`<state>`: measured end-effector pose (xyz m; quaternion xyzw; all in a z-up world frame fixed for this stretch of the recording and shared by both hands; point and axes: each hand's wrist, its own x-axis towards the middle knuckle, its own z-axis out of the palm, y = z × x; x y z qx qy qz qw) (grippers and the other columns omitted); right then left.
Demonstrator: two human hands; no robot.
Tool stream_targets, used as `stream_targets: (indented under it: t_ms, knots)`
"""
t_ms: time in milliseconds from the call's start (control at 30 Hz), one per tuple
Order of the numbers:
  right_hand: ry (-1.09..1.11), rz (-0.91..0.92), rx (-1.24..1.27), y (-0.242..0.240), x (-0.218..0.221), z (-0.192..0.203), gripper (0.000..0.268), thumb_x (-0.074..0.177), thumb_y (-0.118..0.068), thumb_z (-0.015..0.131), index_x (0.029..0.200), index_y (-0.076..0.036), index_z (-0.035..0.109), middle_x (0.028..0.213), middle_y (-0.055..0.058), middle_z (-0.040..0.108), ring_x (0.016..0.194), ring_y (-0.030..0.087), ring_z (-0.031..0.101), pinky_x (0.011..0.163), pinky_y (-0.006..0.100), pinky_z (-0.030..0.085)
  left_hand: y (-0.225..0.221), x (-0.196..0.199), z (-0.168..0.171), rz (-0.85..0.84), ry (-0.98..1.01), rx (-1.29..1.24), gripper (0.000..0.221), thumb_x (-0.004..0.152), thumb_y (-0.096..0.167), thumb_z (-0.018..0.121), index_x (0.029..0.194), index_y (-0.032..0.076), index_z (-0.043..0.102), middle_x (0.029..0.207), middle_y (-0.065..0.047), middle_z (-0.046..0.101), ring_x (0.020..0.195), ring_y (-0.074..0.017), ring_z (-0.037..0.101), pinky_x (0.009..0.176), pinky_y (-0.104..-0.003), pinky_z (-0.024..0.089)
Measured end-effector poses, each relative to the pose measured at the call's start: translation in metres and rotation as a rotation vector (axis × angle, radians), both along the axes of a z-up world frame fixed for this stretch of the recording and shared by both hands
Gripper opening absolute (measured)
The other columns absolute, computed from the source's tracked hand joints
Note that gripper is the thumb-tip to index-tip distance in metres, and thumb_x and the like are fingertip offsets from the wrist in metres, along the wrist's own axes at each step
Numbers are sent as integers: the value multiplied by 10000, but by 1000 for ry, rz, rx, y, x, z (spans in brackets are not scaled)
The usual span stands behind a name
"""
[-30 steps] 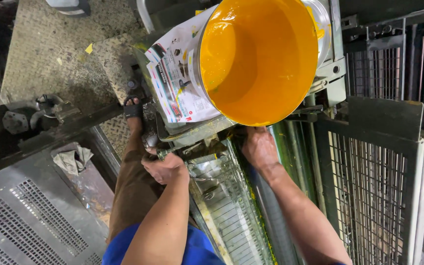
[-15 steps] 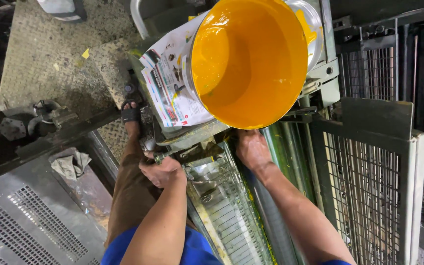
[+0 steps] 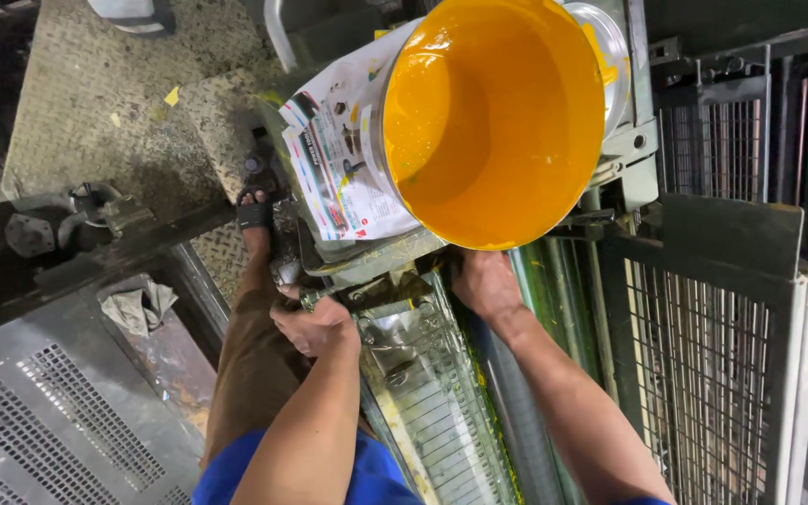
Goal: The person cleans the rollers of a printing machine using a yellow scraper tool. They repeatedly scrape the surface of the green rollers to remove excess yellow ink, which falls into a yellow bucket positioned below.
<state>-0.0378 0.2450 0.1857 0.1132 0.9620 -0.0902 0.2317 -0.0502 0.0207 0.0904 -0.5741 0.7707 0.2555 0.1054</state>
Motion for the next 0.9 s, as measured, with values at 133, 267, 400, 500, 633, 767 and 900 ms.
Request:
stream_targets:
  t_ms: [133, 267, 400, 500, 633, 767, 900]
  knots:
    - [-29, -54, 23, -3, 7, 4, 275, 859, -183, 593, 1077, -30, 662, 1026, 278, 685, 950, 463, 671, 832, 535, 539, 1, 1, 4, -19, 15, 55, 470, 1040, 511, 471, 1188, 79, 584, 1208, -139, 642, 1134, -384, 614, 942, -495, 477]
    - [99, 120, 13, 3, 27, -23, 297, 792, -97, 575, 1066, -2, 638, 1068, 263, 671, 1041, 437, 647, 848, 518, 532, 2, -8, 13, -25, -21, 29, 389, 966, 406, 554, 1171, 77, 576, 1214, -119, 641, 1126, -386, 610, 909, -503, 480]
    - [6, 79, 41, 1, 21, -20, 254, 828, -96, 570, 1062, -23, 639, 1057, 247, 663, 1019, 419, 643, 869, 509, 534, -4, 13, -12, -139, 39, -15, 438, 814, 268, 642, 1192, 63, 560, 1196, -147, 628, 1116, -388, 609, 907, -493, 486]
    - [35, 81, 53, 0, 18, -20, 277, 811, -89, 576, 1066, -6, 646, 1005, 256, 664, 957, 427, 648, 822, 516, 537, -6, 18, -28, -96, 40, -8, 400, 833, 245, 682, 1172, 70, 564, 1190, -117, 630, 1092, -364, 607, 888, -463, 477]
    - [2, 57, 76, -2, 14, -16, 183, 810, -98, 601, 967, -44, 679, 939, 218, 694, 930, 396, 676, 810, 500, 559, -31, 127, -227, -116, 49, -60, 215, 964, 263, 506, 1068, 74, 514, 1004, -61, 580, 945, -228, 613, 811, -308, 492]
    - [36, -95, 61, -6, 9, -3, 242, 768, -112, 655, 1000, -67, 708, 928, 218, 714, 878, 416, 692, 775, 520, 563, -28, 127, -290, -102, -87, -61, 450, 1052, 521, 329, 1032, 93, 465, 938, -39, 521, 780, -198, 578, 664, -314, 445]
    - [178, -195, -5, -6, 13, 4, 292, 801, -84, 660, 1085, -49, 718, 991, 249, 712, 877, 449, 693, 775, 529, 565, -10, 41, -104, -61, -138, -72, 487, 964, 566, 442, 1025, 86, 500, 942, -59, 556, 820, -250, 605, 675, -358, 464]
